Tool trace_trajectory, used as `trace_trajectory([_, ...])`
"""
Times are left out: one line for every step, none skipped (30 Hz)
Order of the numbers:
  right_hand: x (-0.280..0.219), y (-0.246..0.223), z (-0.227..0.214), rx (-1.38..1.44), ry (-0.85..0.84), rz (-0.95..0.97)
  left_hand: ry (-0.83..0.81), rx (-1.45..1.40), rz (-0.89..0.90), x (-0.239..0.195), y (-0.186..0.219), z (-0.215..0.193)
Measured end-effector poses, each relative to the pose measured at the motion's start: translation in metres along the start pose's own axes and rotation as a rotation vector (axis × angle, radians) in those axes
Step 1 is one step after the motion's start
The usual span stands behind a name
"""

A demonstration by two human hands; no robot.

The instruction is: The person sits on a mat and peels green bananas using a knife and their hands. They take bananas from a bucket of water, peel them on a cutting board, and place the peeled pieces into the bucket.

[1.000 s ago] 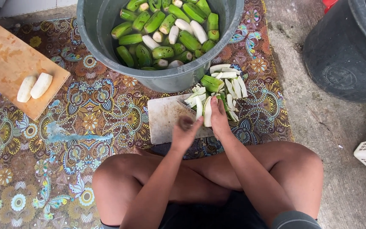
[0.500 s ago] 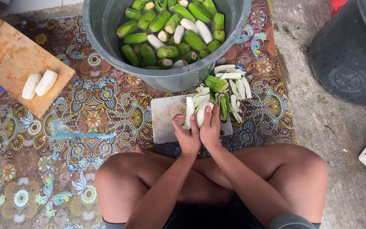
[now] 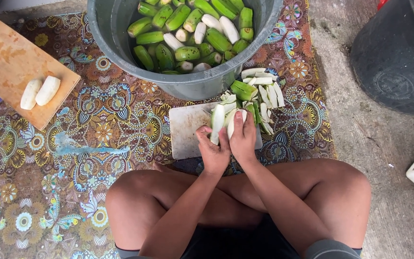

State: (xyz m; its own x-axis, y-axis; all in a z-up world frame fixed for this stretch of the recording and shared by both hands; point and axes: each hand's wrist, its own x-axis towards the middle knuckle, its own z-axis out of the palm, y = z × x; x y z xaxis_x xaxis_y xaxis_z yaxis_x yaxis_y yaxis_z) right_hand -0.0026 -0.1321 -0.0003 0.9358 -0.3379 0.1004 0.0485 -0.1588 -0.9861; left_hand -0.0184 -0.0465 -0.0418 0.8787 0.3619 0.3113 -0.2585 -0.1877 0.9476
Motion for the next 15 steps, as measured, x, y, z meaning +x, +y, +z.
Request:
trace_trajectory([-0.002,0.001,0.001,0.107,-0.035,0.074,0.039,0.008,-0.039,0.000,-0.014,-0.001])
trace_trajectory([0.001,0.005,0.001,0.107,-0.035,0.077,0.038,0.009,-0.041,0.002,-0.011,-0.005])
trace_trajectory([0.003,0.009,0.001,0.120,-0.049,0.071,-0.001,-0.068,-0.084,0.005,-0.009,-0.008])
trace_trajectory([0.008,0.012,0.002,0.137,-0.058,0.061,-0.043,-0.145,-0.123,0.011,-0.006,-0.011])
trace_trajectory([0.011,0.011,0.001,0.140,-0.055,0.060,-0.046,-0.145,-0.120,0.011,0.000,-0.009])
trace_trajectory([0.015,0.010,-0.001,0.296,-0.068,0.139,-0.119,-0.278,-0.220,0.010,0.006,-0.007])
trace_trajectory([0.018,0.008,-0.004,0.452,-0.082,0.218,-0.192,-0.411,-0.320,0.010,0.012,-0.004])
trace_trajectory([0.026,0.022,-0.005,0.453,-0.079,0.209,-0.196,-0.415,-0.313,0.011,0.011,-0.004])
trace_trajectory([0.035,0.036,-0.006,0.581,-0.048,0.272,-0.283,-0.484,-0.396,0.013,0.011,-0.003])
trace_trajectory([0.041,0.050,-0.008,0.706,-0.018,0.337,-0.370,-0.551,-0.482,0.013,0.010,-0.002])
trace_trajectory([0.038,0.041,-0.011,0.706,-0.016,0.331,-0.373,-0.555,-0.477,0.014,0.008,-0.001])
trace_trajectory([0.035,0.032,-0.013,0.660,0.017,0.379,-0.420,-0.512,-0.469,0.015,0.006,-0.001])
trace_trajectory([0.032,0.024,-0.015,0.613,0.050,0.427,-0.466,-0.470,-0.461,0.017,0.003,-0.001])
trace_trajectory([0.033,0.015,-0.012,0.614,0.048,0.424,-0.465,-0.469,-0.458,0.016,0.001,0.000])
trace_trajectory([0.034,0.006,-0.009,0.582,0.090,0.379,-0.454,-0.473,-0.466,0.016,-0.001,0.001])
